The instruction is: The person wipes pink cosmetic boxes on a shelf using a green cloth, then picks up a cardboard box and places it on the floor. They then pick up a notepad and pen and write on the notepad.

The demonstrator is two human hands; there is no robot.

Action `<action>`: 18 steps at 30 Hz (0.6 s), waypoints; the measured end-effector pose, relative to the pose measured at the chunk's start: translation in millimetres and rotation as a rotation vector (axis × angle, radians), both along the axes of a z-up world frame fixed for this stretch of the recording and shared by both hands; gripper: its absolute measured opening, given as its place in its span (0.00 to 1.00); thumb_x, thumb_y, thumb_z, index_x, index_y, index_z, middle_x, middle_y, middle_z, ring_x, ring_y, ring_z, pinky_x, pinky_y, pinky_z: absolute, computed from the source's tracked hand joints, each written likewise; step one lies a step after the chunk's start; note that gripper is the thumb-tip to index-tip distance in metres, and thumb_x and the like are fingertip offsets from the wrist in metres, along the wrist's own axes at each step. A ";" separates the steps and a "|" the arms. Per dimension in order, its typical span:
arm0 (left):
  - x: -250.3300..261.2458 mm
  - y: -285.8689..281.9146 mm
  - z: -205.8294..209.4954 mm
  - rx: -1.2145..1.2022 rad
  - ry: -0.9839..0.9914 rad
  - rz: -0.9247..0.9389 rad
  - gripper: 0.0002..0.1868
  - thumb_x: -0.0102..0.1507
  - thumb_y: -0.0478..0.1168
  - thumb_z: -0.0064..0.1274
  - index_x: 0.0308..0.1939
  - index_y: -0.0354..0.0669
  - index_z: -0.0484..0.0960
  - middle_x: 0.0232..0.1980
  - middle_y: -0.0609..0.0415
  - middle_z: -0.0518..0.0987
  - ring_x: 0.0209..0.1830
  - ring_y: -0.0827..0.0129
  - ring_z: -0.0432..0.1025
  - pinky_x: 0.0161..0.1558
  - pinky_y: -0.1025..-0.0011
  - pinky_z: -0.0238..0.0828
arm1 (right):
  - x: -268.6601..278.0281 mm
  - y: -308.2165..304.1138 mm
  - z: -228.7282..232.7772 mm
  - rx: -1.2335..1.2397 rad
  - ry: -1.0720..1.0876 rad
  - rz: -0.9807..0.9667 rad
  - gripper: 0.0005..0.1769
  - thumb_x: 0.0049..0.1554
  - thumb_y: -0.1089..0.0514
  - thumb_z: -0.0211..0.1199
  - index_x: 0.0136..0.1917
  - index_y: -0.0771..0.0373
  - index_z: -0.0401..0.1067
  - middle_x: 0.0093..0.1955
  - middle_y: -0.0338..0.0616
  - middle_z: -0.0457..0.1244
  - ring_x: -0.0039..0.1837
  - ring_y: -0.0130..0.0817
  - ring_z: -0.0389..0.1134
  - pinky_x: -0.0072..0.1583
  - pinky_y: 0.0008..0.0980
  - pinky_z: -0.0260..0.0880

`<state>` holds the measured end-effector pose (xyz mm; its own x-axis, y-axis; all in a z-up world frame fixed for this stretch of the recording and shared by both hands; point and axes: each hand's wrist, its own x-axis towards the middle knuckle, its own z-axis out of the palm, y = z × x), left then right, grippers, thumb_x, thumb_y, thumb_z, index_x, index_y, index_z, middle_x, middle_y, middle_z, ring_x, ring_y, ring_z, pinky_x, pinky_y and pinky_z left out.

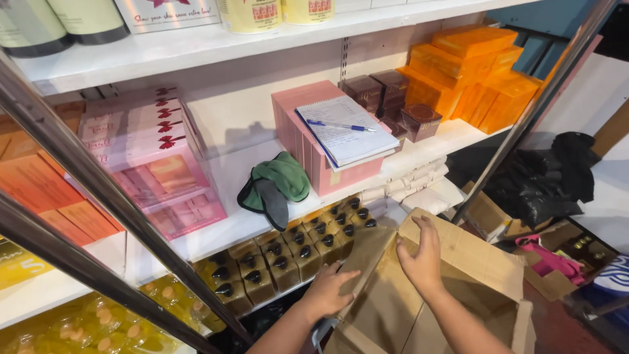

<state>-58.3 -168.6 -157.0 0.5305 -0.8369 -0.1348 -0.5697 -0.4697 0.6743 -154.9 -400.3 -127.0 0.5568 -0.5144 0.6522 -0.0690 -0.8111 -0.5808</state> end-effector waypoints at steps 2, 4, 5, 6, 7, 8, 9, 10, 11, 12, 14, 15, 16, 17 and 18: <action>-6.1 -0.1 -3.9 0.050 0.014 0.003 0.33 0.62 0.53 0.59 0.71 0.72 0.70 0.81 0.37 0.50 0.80 0.36 0.42 0.78 0.50 0.43 | -10.1 7.1 -9.2 0.016 0.035 -0.023 0.37 0.49 0.60 0.68 0.71 0.64 0.62 0.77 0.64 0.52 0.78 0.61 0.53 0.73 0.50 0.55; -9.5 -3.1 -12.6 0.098 0.026 0.003 0.33 0.62 0.54 0.59 0.72 0.74 0.69 0.82 0.38 0.47 0.81 0.34 0.40 0.78 0.49 0.40 | -18.3 8.6 -19.0 0.030 0.069 -0.047 0.41 0.47 0.59 0.68 0.73 0.63 0.61 0.80 0.64 0.48 0.79 0.61 0.50 0.74 0.50 0.53; -12.1 -4.1 -20.5 0.101 0.033 -0.005 0.34 0.62 0.54 0.59 0.72 0.74 0.68 0.82 0.38 0.48 0.81 0.34 0.39 0.78 0.48 0.39 | -23.8 8.7 -25.9 0.058 0.097 -0.042 0.43 0.47 0.59 0.69 0.74 0.61 0.59 0.81 0.64 0.47 0.80 0.61 0.49 0.74 0.50 0.53; -14.8 -5.3 -28.5 0.103 0.039 -0.013 0.34 0.62 0.54 0.58 0.73 0.75 0.68 0.82 0.39 0.48 0.82 0.35 0.39 0.78 0.47 0.38 | -29.4 8.5 -32.8 0.086 0.126 -0.037 0.45 0.47 0.59 0.69 0.75 0.60 0.58 0.82 0.64 0.45 0.80 0.61 0.48 0.74 0.49 0.53; -17.4 -6.9 -30.8 0.107 0.042 -0.024 0.34 0.62 0.54 0.58 0.73 0.75 0.68 0.82 0.39 0.48 0.82 0.35 0.39 0.78 0.47 0.38 | -35.1 12.3 -30.1 0.090 0.129 -0.048 0.45 0.47 0.59 0.69 0.75 0.60 0.58 0.82 0.64 0.45 0.80 0.61 0.48 0.74 0.49 0.53; -20.1 -8.7 -33.1 0.104 0.034 -0.031 0.34 0.63 0.54 0.58 0.73 0.75 0.68 0.82 0.38 0.48 0.82 0.35 0.39 0.78 0.48 0.39 | -40.9 15.9 -27.3 0.192 0.154 -0.040 0.44 0.47 0.58 0.67 0.76 0.57 0.57 0.83 0.61 0.43 0.81 0.59 0.48 0.65 0.46 0.61; -23.3 -12.4 -35.4 0.098 0.026 -0.039 0.33 0.63 0.54 0.58 0.73 0.75 0.68 0.81 0.38 0.49 0.82 0.36 0.39 0.78 0.49 0.39 | -47.0 17.6 -23.8 0.291 0.178 -0.032 0.44 0.47 0.57 0.65 0.76 0.54 0.56 0.84 0.59 0.42 0.81 0.57 0.47 0.55 0.43 0.69; -26.2 -14.6 -35.9 0.098 0.029 -0.050 0.33 0.63 0.54 0.58 0.73 0.75 0.68 0.81 0.38 0.49 0.82 0.36 0.39 0.78 0.49 0.39 | -51.6 14.2 -32.8 0.292 0.180 -0.043 0.44 0.47 0.57 0.65 0.76 0.54 0.56 0.84 0.59 0.42 0.81 0.57 0.47 0.55 0.43 0.69; -28.8 -16.9 -36.1 0.104 0.026 -0.042 0.33 0.63 0.53 0.57 0.73 0.75 0.68 0.81 0.40 0.50 0.82 0.36 0.40 0.78 0.51 0.41 | -55.8 10.5 -41.3 0.219 0.179 -0.056 0.45 0.47 0.57 0.67 0.77 0.55 0.56 0.84 0.61 0.43 0.81 0.58 0.47 0.65 0.45 0.61; -31.3 -19.2 -36.2 0.109 0.024 -0.034 0.33 0.63 0.53 0.57 0.73 0.75 0.68 0.81 0.42 0.51 0.82 0.37 0.41 0.79 0.54 0.43 | -60.0 6.9 -49.6 0.145 0.179 -0.069 0.46 0.47 0.57 0.68 0.77 0.56 0.57 0.83 0.62 0.43 0.81 0.59 0.48 0.74 0.47 0.53; -34.1 -21.5 -37.1 0.115 0.036 -0.030 0.33 0.63 0.52 0.57 0.73 0.75 0.68 0.82 0.44 0.51 0.82 0.38 0.42 0.79 0.54 0.43 | -66.3 3.9 -51.6 0.146 0.206 -0.080 0.46 0.47 0.57 0.69 0.77 0.56 0.56 0.83 0.62 0.43 0.81 0.60 0.47 0.74 0.48 0.53; -35.2 -22.0 -37.4 0.123 0.045 -0.019 0.33 0.63 0.51 0.57 0.73 0.74 0.68 0.82 0.46 0.51 0.82 0.39 0.42 0.79 0.55 0.43 | -68.8 3.0 -52.6 0.147 0.231 -0.084 0.46 0.47 0.57 0.69 0.77 0.56 0.56 0.83 0.63 0.42 0.81 0.60 0.47 0.74 0.48 0.53; -37.6 -21.9 -41.2 0.124 0.049 -0.024 0.33 0.63 0.51 0.57 0.73 0.74 0.68 0.82 0.46 0.51 0.82 0.39 0.42 0.79 0.55 0.43 | -72.1 2.7 -55.3 0.149 0.235 -0.088 0.46 0.47 0.57 0.69 0.77 0.56 0.56 0.83 0.63 0.42 0.81 0.60 0.47 0.74 0.48 0.53; -37.1 -23.9 -43.5 0.134 0.063 -0.011 0.33 0.63 0.51 0.58 0.73 0.74 0.68 0.82 0.46 0.50 0.82 0.40 0.41 0.79 0.56 0.43 | -72.5 0.3 -56.5 0.141 0.227 -0.095 0.46 0.47 0.57 0.69 0.77 0.56 0.57 0.83 0.64 0.43 0.81 0.60 0.47 0.74 0.47 0.53; -36.8 -26.0 -45.4 0.145 0.077 0.001 0.34 0.63 0.50 0.58 0.73 0.74 0.67 0.83 0.47 0.48 0.82 0.41 0.41 0.79 0.56 0.43 | -72.9 -2.2 -57.3 0.134 0.218 -0.101 0.46 0.47 0.57 0.69 0.77 0.56 0.57 0.82 0.64 0.43 0.80 0.61 0.48 0.74 0.47 0.54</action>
